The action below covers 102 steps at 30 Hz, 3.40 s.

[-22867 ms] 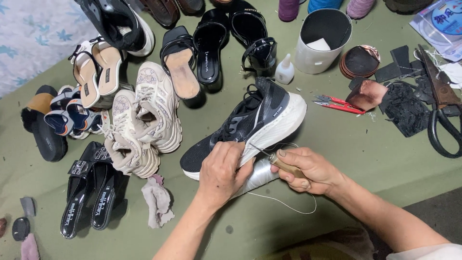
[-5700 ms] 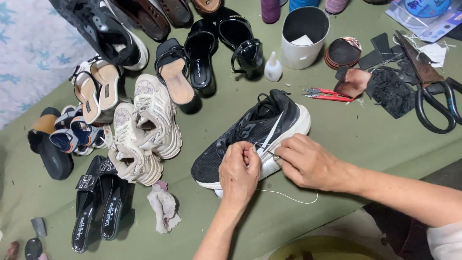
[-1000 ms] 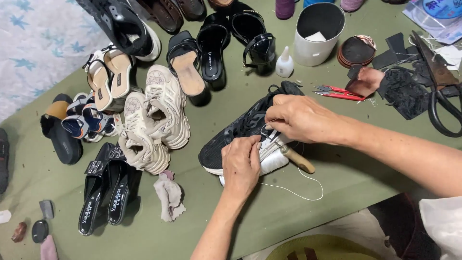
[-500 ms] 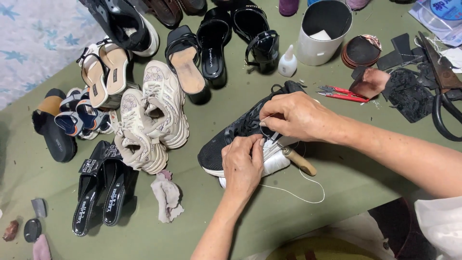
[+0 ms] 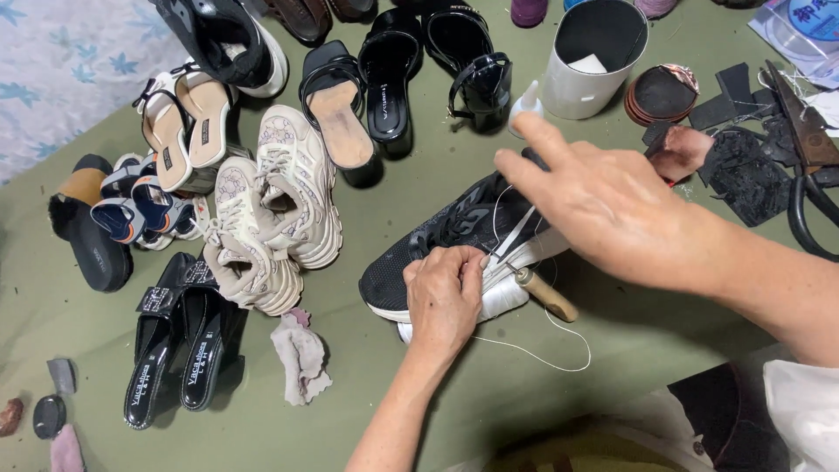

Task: Hand-stitching a black sneaker using a needle and thread at a repair bench.

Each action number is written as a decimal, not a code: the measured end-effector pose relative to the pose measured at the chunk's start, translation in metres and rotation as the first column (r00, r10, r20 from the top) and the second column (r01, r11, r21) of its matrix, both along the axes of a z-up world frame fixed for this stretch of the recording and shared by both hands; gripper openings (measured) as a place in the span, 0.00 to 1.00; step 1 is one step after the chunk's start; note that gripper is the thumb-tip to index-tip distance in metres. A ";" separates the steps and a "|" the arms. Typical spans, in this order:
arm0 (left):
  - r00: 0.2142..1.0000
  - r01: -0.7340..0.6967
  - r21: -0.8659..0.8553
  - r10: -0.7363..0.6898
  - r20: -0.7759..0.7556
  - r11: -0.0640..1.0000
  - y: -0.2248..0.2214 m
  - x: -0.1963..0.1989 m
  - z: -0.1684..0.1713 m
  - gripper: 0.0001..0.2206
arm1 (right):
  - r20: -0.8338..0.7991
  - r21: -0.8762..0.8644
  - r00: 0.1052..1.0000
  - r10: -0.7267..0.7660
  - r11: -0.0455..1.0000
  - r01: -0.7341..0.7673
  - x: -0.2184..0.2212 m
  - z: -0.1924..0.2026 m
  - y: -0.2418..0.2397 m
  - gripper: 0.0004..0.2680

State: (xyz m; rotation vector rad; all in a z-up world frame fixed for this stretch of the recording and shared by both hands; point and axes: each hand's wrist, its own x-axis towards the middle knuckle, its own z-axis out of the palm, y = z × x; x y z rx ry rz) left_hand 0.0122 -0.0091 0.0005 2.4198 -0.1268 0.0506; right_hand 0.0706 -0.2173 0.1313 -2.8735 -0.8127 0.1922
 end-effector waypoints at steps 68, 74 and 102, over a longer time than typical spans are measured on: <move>0.838 0.112 -0.155 -0.010 0.545 0.982 0.005 -0.025 -0.014 0.05 | -0.277 0.098 0.887 0.370 0.929 -0.357 0.037 -0.053 0.050 0.05; 0.832 0.101 -0.148 -0.001 0.555 0.984 0.005 -0.025 -0.020 0.05 | -0.320 0.049 0.881 0.350 0.934 -0.353 0.043 -0.040 0.052 0.04; 0.800 0.077 -0.142 0.024 0.600 0.987 0.001 -0.023 -0.022 0.05 | -0.152 0.071 0.893 0.424 0.906 -0.418 0.014 -0.033 0.017 0.06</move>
